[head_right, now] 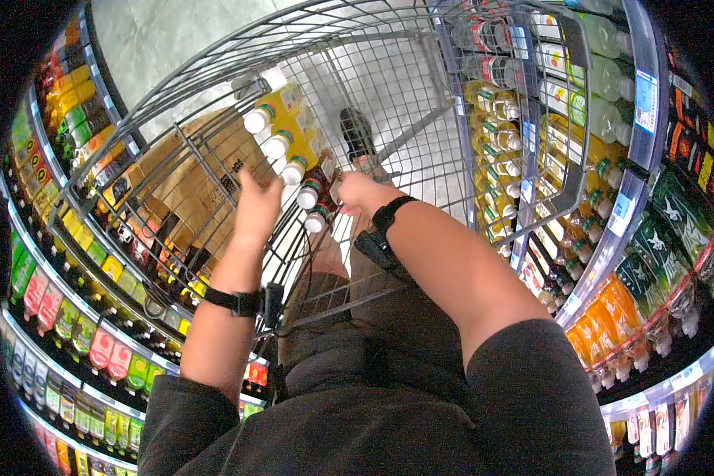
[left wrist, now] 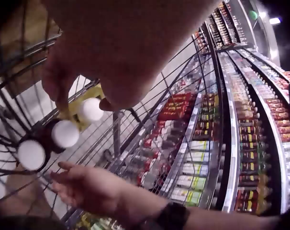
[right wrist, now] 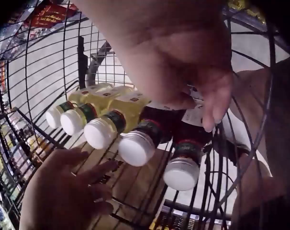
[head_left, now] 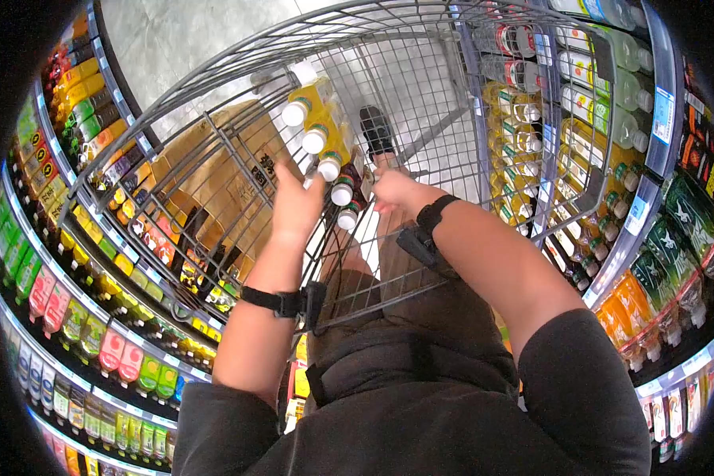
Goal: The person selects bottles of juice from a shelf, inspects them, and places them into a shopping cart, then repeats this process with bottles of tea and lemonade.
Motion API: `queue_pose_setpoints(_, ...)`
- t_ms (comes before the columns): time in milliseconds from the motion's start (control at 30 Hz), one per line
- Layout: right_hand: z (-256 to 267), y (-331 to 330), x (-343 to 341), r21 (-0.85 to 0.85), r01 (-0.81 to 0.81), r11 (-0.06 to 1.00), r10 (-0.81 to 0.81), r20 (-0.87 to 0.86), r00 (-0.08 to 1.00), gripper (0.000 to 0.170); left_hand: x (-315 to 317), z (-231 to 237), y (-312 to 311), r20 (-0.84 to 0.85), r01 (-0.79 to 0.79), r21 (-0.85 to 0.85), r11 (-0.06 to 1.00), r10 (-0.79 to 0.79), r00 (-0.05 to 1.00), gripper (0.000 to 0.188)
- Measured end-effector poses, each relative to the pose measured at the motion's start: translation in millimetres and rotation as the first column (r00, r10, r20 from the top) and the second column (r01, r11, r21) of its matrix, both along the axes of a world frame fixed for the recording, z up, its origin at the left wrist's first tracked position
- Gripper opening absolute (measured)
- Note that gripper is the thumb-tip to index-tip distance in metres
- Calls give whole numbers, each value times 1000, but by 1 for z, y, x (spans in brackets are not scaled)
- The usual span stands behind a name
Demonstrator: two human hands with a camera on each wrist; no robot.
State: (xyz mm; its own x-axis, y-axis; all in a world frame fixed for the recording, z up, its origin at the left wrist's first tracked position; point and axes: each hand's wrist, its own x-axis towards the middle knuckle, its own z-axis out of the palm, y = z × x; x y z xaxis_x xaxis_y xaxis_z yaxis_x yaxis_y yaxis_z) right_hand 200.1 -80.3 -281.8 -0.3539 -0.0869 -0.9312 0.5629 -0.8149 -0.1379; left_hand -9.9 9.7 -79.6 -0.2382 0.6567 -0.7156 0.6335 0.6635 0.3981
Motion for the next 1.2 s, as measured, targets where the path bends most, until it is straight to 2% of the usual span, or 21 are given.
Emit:
queue_pose_setpoints(33, 18, 9, -1, -2, -1, 1000, 1, -1, 1000, 63, 4, 2, -15, 6, 30, -66, 997, -30, 1000, 73)
queue_pose_setpoints(100, 78, 45, -9, 0, -107, 994, 107, -23, 994, 64, 10, 3, -33, 127, 111, -341, 933, -71, 989, 72)
queue_pose_setpoints(133, 85, 47, -12, -4, -105, 994, 105, -22, 994, 64, 13, -9, -51, 107, 139, -360, 923, -107, 988, 71)
queue_pose_setpoints(200, 92, 45, -17, -102, 160, 982, -157, 34, 987, 67, 15, -43, -92, 118, 189, -347, 918, -158, 980, 69)
queue_pose_setpoints(300, 83, 34, -18, -153, 222, 963, -222, 19, 975, 72, 27, -61, -94, 156, 153, -418, 896, -95, 983, 61)
queue_pose_setpoints(333, 83, 34, -19, -176, 253, 951, -255, 10, 967, 74, 34, -45, -78, 162, 139, -488, 862, -68, 985, 55)
queue_pose_setpoints(367, 83, 34, -20, -171, 251, 953, -253, 13, 967, 74, 36, -45, -78, 165, 139, -483, 864, -66, 984, 55)
queue_pose_setpoints(433, 92, 41, -23, -136, 134, 982, -133, 21, 991, 76, 38, -42, -74, 109, 314, -441, 841, -297, 949, 56)
queue_pose_setpoints(467, 98, 44, -24, -127, 134, 983, -132, 21, 991, 76, 40, -38, -72, 119, 305, -500, 811, -285, 951, 59)
queue_pose_setpoints(567, 115, 51, -27, -49, 27, 998, -27, -1, 1000, 77, 32, -20, -77, 133, 355, -434, 828, -330, 934, 59)
queue_pose_setpoints(667, 139, 52, -32, 73, -182, 980, 180, 31, 983, 74, 26, 27, -63, 120, 400, -440, 804, -388, 914, 54)
queue_pose_setpoints(700, 149, 56, -33, 93, -181, 979, 180, 28, 983, 74, 23, 46, -57, 128, 442, -453, 774, -434, 892, 52)
queue_pose_setpoints(800, 176, 62, -33, 165, -337, 927, 336, 38, 941, 73, 10, 102, -51, 132, 488, -364, 793, -475, 870, 51)
queue_pose_setpoints(900, 200, 58, -33, 270, -316, 910, 340, -45, 939, 77, -12, 149, -55, 144, 513, -239, 824, -492, 858, 56)
queue_pose_setpoints(933, 208, 60, -35, 270, -360, 893, 391, -70, 918, 81, -18, 180, -50, 173, 466, -203, 861, -437, 883, 54)
queue_pose_setpoints(967, 218, 58, -32, 345, -365, 865, 420, -98, 902, 82, -24, 202, -52, 206, 416, -169, 893, -381, 901, 53)
queue_pose_setpoints(1000, 233, 60, -30, 349, -362, 864, 437, -163, 885, 84, -35, 213, -61, 167, 390, -69, 918, -375, 912, 53)
queue_pose_setpoints(1067, 271, 62, -28, 398, -338, 853, 464, -279, 841, 86, -59, 236, -70, 185, 344, -34, 938, -332, 925, 52)
queue_pose_setpoints(1100, 291, 61, -29, 413, -341, 844, 471, -269, 840, 86, -70, 250, -75, 213, 298, -16, 954, -288, 933, 51)
queue_pose_setpoints(1167, 330, 56, -31, 388, -240, 890, 398, -402, 825, 85, -88, 285, -85, 293, 190, 38, 981, -193, 936, 38)
queue_pose_setpoints(1200, 349, 52, -32, 387, -246, 889, 406, -415, 815, 77, -98, 297, -92, 324, 134, 92, 987, -157, 933, 33)
